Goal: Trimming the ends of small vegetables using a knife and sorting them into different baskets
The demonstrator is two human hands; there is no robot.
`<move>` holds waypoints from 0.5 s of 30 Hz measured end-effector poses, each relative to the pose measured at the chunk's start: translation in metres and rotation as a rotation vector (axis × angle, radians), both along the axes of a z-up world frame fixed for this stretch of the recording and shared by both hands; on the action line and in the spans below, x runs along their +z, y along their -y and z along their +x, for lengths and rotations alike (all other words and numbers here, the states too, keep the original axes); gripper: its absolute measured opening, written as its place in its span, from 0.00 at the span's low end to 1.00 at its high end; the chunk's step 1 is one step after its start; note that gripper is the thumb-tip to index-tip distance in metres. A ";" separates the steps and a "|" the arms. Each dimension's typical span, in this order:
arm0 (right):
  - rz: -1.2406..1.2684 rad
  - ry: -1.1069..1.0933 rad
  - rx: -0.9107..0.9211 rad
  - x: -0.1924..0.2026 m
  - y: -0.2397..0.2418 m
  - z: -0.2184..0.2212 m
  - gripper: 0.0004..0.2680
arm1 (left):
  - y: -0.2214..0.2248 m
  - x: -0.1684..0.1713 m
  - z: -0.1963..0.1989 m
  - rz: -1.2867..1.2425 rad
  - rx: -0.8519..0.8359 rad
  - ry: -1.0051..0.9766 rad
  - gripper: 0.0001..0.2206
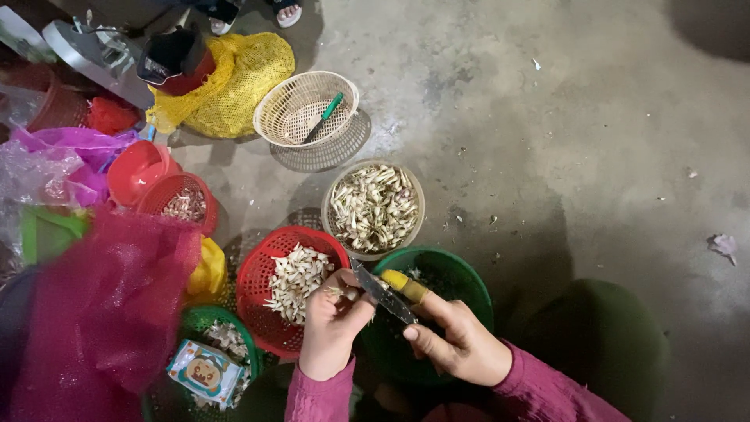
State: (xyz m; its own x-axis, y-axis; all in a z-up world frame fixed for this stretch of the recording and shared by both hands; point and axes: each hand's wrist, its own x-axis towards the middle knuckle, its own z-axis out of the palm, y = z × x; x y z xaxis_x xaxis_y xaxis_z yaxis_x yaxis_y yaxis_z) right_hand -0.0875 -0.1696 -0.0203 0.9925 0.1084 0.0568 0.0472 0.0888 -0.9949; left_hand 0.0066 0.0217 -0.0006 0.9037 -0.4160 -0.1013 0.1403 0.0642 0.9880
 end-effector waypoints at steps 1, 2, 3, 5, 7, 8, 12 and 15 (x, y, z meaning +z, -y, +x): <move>0.000 -0.001 0.001 0.003 0.001 0.001 0.22 | 0.001 0.003 0.000 0.000 0.001 -0.001 0.10; -0.009 0.023 0.005 0.006 0.001 0.001 0.22 | 0.002 0.005 0.000 -0.002 -0.023 0.031 0.09; -0.018 0.047 0.009 0.008 0.002 0.001 0.22 | 0.003 0.008 0.000 -0.004 -0.048 0.063 0.09; -0.027 0.052 0.009 0.008 0.002 0.001 0.21 | 0.003 0.012 0.000 0.023 -0.046 0.065 0.08; -0.036 0.060 0.009 0.007 0.002 0.001 0.21 | 0.002 0.011 0.000 0.049 -0.043 0.069 0.08; -0.046 0.049 0.010 0.006 0.001 0.002 0.21 | 0.000 0.008 0.001 0.052 -0.028 0.057 0.08; -0.100 0.044 0.016 0.011 0.002 0.003 0.20 | -0.006 0.001 -0.002 0.006 -0.008 -0.038 0.10; -0.084 0.047 0.024 0.013 0.002 0.004 0.20 | -0.007 -0.002 -0.002 0.035 0.011 -0.028 0.10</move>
